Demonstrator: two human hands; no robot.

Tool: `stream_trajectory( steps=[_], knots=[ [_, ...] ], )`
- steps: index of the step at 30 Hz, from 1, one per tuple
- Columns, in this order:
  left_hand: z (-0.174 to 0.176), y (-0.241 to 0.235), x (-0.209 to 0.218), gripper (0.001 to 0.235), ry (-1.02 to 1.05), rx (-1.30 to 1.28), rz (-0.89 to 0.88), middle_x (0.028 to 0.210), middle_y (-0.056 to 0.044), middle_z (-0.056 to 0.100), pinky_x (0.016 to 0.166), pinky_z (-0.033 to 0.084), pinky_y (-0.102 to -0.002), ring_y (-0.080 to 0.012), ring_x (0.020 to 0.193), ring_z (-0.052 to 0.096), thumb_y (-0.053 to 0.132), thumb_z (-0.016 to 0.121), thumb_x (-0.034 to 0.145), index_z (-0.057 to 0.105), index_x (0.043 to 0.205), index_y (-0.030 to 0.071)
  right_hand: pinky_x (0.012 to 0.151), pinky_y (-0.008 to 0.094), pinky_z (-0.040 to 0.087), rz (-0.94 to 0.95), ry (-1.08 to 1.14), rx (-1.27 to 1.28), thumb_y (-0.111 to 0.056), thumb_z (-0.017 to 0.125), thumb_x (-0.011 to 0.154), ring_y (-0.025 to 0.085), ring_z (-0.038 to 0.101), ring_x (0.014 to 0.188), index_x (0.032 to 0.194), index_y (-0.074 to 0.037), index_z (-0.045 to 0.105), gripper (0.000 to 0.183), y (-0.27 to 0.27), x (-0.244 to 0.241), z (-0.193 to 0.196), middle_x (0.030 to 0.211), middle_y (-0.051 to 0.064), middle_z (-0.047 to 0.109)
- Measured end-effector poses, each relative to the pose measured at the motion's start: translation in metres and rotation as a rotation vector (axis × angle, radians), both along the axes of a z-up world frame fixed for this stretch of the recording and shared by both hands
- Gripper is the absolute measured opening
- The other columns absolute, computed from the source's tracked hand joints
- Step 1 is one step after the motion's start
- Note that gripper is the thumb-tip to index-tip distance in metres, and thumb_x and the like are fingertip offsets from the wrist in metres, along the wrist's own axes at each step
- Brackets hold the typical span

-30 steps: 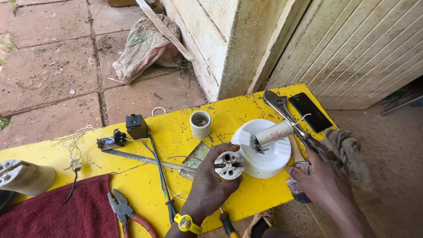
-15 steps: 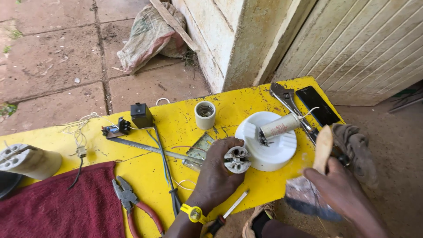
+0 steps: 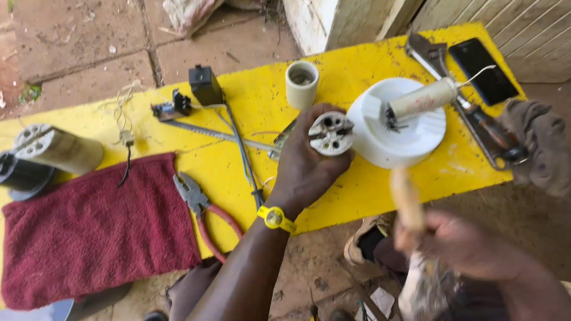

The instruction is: A person is seen wiring and cleaning a circular electrical component on a yellow workbench using a screwdriver and a brush.

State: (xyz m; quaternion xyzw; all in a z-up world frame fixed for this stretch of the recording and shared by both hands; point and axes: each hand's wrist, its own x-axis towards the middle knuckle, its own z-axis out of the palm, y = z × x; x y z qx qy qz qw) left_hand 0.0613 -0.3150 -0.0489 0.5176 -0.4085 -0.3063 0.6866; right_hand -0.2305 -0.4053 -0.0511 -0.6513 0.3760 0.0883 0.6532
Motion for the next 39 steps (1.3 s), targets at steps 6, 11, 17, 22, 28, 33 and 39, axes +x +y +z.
stream_trajectory(
  steps=[6,11,17,22,28,33,39],
  knots=[
    [0.013,0.01,0.005,0.051,-0.061,0.016,-0.001,0.121,0.0,0.069,0.104,0.054,-0.032,-0.0173,0.112,0.068,0.006,0.074,0.077,0.06,0.124,0.019,0.079,0.047,0.049,-0.432,-0.527,-0.091,-0.038,0.068,0.104,0.032,0.061,0.098,0.111,-0.002,0.068,0.036,-0.038,-0.016,0.022,0.109,0.018,0.065],
    [0.011,0.008,0.006,0.051,-0.041,0.015,-0.013,0.122,-0.002,0.069,0.104,0.054,-0.033,-0.0184,0.112,0.068,0.003,0.073,0.078,0.059,0.125,0.017,0.106,0.036,0.055,-0.704,-0.609,-0.614,-0.056,0.067,0.113,0.019,0.065,0.113,0.111,-0.015,0.061,0.042,-0.055,-0.012,0.018,0.114,0.008,0.065],
    [0.02,0.006,0.003,0.048,-0.202,0.08,0.007,0.126,-0.006,0.072,0.106,0.054,-0.037,-0.0236,0.117,0.07,0.008,0.071,0.076,0.062,0.123,0.014,0.073,0.036,0.038,-0.59,-0.097,-1.219,-0.045,0.058,0.126,0.016,0.044,0.078,0.119,-0.004,0.06,0.042,-0.028,0.011,0.061,0.089,0.003,0.047],
    [0.022,0.007,-0.001,0.047,-0.447,0.023,0.03,0.12,-0.013,0.075,0.097,0.054,-0.046,-0.0332,0.108,0.072,0.009,0.075,0.077,0.065,0.123,0.011,0.076,0.044,0.052,-0.303,0.014,-1.462,-0.048,0.067,0.113,0.03,0.073,0.091,0.113,-0.006,0.078,0.044,-0.04,0.042,0.081,0.104,0.009,0.077],
    [0.006,0.01,0.002,0.058,-0.55,0.022,0.066,0.126,-0.01,0.072,0.108,0.045,-0.052,-0.0357,0.121,0.067,0.007,0.073,0.072,0.062,0.128,0.014,0.076,0.054,0.054,-0.087,0.041,-1.58,-0.042,0.077,0.107,0.039,0.072,0.105,0.116,-0.009,0.077,0.034,-0.049,0.071,0.086,0.119,0.012,0.076],
    [-0.002,0.008,0.005,0.065,-0.552,-0.016,0.058,0.133,-0.008,0.069,0.113,0.041,-0.052,-0.0346,0.129,0.063,0.004,0.074,0.07,0.059,0.132,0.016,0.07,0.055,0.053,-0.098,0.244,-1.439,-0.049,0.073,0.102,0.038,0.071,0.101,0.118,-0.02,0.077,0.034,-0.036,0.104,0.108,0.117,0.009,0.076],
    [0.003,0.008,0.003,0.069,-0.51,-0.056,0.024,0.133,-0.011,0.066,0.111,0.045,-0.05,-0.0362,0.127,0.063,0.0,0.073,0.064,0.06,0.13,0.015,0.079,0.053,0.052,-0.111,0.205,-1.368,-0.047,0.077,0.094,0.034,0.07,0.11,0.114,-0.022,0.079,0.032,-0.035,0.11,0.106,0.118,0.002,0.077]
  ],
)
